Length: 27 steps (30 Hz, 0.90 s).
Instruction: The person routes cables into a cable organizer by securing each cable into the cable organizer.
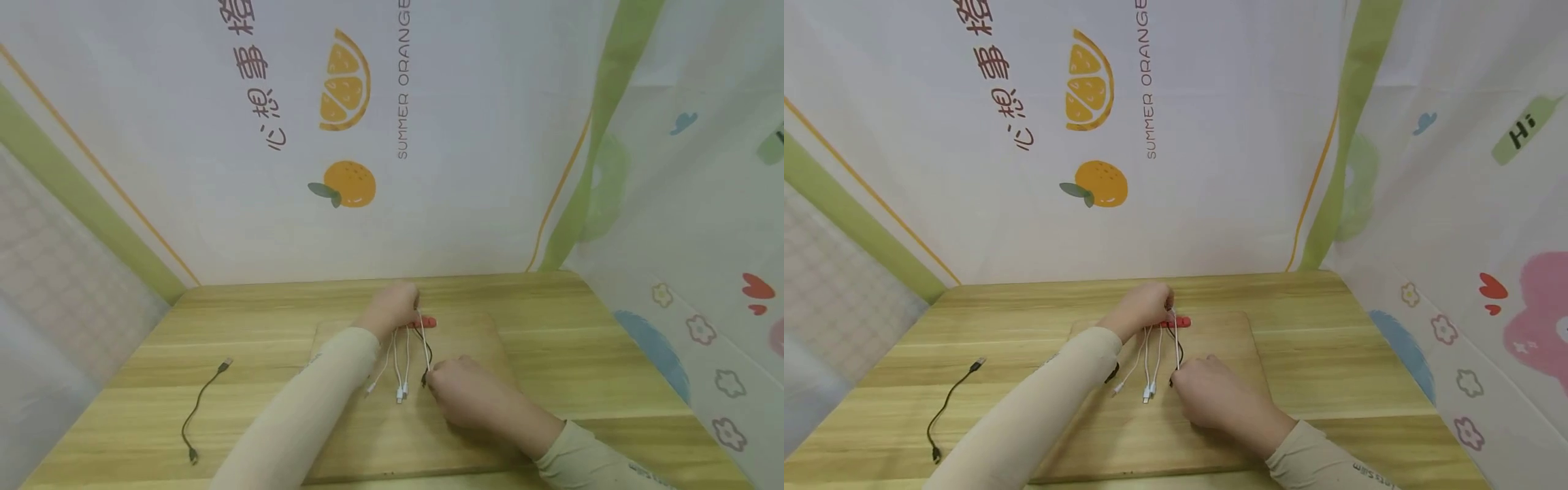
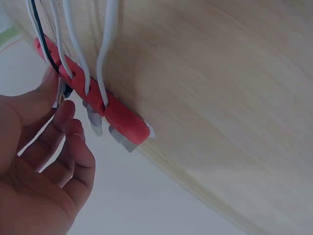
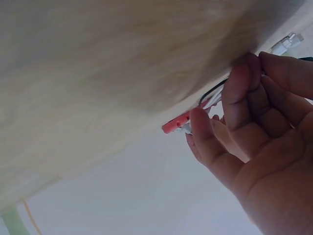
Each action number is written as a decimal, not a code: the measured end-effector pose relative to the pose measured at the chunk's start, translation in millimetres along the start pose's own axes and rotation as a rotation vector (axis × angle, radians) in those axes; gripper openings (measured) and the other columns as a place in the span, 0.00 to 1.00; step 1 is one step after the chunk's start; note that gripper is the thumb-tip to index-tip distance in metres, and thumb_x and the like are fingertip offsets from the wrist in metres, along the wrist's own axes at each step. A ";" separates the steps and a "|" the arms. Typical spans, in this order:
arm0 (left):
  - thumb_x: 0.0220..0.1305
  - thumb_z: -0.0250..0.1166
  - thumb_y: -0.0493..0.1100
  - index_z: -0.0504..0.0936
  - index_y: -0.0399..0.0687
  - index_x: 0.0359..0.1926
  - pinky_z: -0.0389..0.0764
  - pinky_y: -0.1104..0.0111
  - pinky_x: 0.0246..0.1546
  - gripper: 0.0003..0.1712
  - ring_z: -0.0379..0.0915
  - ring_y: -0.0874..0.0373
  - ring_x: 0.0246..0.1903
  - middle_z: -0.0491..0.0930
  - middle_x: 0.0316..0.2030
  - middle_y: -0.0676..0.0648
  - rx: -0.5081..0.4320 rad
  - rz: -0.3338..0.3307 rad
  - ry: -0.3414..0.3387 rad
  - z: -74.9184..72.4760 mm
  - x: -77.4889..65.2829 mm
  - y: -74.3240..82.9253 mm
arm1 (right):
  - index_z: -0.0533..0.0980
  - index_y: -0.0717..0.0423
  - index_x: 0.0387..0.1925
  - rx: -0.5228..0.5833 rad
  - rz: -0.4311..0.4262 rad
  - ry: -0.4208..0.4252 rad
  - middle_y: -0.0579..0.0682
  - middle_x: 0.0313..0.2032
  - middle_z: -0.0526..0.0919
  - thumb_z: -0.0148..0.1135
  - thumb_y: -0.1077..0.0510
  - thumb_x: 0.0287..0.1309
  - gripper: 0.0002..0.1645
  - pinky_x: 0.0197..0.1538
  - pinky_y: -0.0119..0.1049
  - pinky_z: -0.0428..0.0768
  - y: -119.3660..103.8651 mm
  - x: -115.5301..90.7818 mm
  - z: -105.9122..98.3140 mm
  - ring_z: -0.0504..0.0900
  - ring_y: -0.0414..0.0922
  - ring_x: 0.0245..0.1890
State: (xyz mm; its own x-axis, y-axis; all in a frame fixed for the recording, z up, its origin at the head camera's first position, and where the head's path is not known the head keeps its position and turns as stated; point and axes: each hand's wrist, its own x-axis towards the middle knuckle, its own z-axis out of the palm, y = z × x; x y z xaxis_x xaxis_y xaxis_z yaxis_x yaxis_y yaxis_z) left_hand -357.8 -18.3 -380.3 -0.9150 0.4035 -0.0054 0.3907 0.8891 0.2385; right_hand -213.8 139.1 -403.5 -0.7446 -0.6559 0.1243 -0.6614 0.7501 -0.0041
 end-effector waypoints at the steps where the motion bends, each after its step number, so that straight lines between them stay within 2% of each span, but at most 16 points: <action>1: 0.58 0.77 0.38 0.78 0.50 0.20 0.68 0.67 0.25 0.17 0.65 0.60 0.24 0.73 0.21 0.55 -0.010 -0.003 -0.009 -0.3 0.5 0.1 | 0.83 0.52 0.29 -0.003 0.005 -0.007 0.45 0.25 0.83 0.65 0.62 0.63 0.07 0.32 0.45 0.80 -0.3 -0.1 -0.4 0.81 0.44 0.24; 6: 0.53 0.79 0.38 0.73 0.52 0.18 0.66 0.68 0.23 0.22 0.65 0.60 0.23 0.70 0.19 0.56 -0.105 -0.060 -0.018 2.7 2.7 -0.7 | 0.84 0.52 0.30 -0.004 0.009 -0.019 0.45 0.26 0.85 0.66 0.62 0.64 0.06 0.34 0.45 0.82 -0.6 -0.4 -1.3 0.84 0.44 0.26; 9: 0.54 0.79 0.37 0.73 0.51 0.19 0.68 0.68 0.23 0.20 0.66 0.58 0.23 0.72 0.19 0.54 -0.223 -0.129 -0.041 3.5 2.4 -0.9 | 0.85 0.53 0.33 0.002 0.021 -0.027 0.46 0.28 0.86 0.65 0.61 0.65 0.06 0.36 0.46 0.83 -0.6 -0.4 -0.3 0.85 0.45 0.28; 12: 0.57 0.78 0.37 0.76 0.49 0.23 0.72 0.68 0.26 0.16 0.70 0.57 0.26 0.74 0.24 0.52 -0.290 -0.208 -0.076 0.8 1.2 0.5 | 0.85 0.53 0.34 0.005 0.033 -0.038 0.47 0.29 0.87 0.64 0.59 0.68 0.07 0.38 0.46 0.83 -0.5 -0.2 1.3 0.86 0.46 0.28; 17: 0.60 0.78 0.40 0.81 0.46 0.28 0.77 0.65 0.32 0.13 0.71 0.55 0.30 0.77 0.29 0.50 -0.278 -0.287 -0.118 -3.2 3.8 2.4 | 0.86 0.53 0.34 0.012 0.048 -0.046 0.47 0.29 0.87 0.64 0.58 0.69 0.07 0.38 0.46 0.83 -0.1 0.2 3.0 0.85 0.45 0.28; 23: 0.64 0.77 0.44 0.81 0.45 0.28 0.78 0.63 0.35 0.14 0.69 0.55 0.30 0.74 0.28 0.50 -0.260 -0.298 -0.138 -2.9 3.2 2.5 | 0.86 0.53 0.36 0.016 0.041 -0.041 0.48 0.30 0.88 0.65 0.59 0.69 0.07 0.40 0.45 0.84 0.1 -0.1 0.5 0.85 0.45 0.28; 25: 0.63 0.77 0.43 0.85 0.42 0.36 0.82 0.61 0.42 0.10 0.72 0.54 0.34 0.79 0.33 0.48 -0.269 -0.304 -0.128 -5.2 0.4 4.1 | 0.86 0.53 0.36 0.007 0.035 -0.032 0.47 0.30 0.88 0.65 0.58 0.69 0.07 0.40 0.45 0.84 0.2 -0.1 0.6 0.85 0.45 0.28; 27: 0.61 0.78 0.43 0.86 0.40 0.43 0.85 0.57 0.48 0.15 0.75 0.52 0.38 0.83 0.40 0.45 -0.280 -0.320 -0.123 -7.0 -1.1 5.6 | 0.86 0.53 0.35 -0.005 0.030 -0.024 0.47 0.30 0.87 0.64 0.58 0.69 0.07 0.38 0.45 0.84 0.0 -0.6 1.1 0.85 0.44 0.28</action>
State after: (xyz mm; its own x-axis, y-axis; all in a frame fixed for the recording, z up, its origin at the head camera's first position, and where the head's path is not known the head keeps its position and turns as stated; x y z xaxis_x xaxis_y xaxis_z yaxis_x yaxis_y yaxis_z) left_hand -355.4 -15.3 -372.2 -0.9601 0.1550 -0.2329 0.0318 0.8875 0.4597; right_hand -213.5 139.4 -404.6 -0.7658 -0.6352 0.1007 -0.6386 0.7695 -0.0026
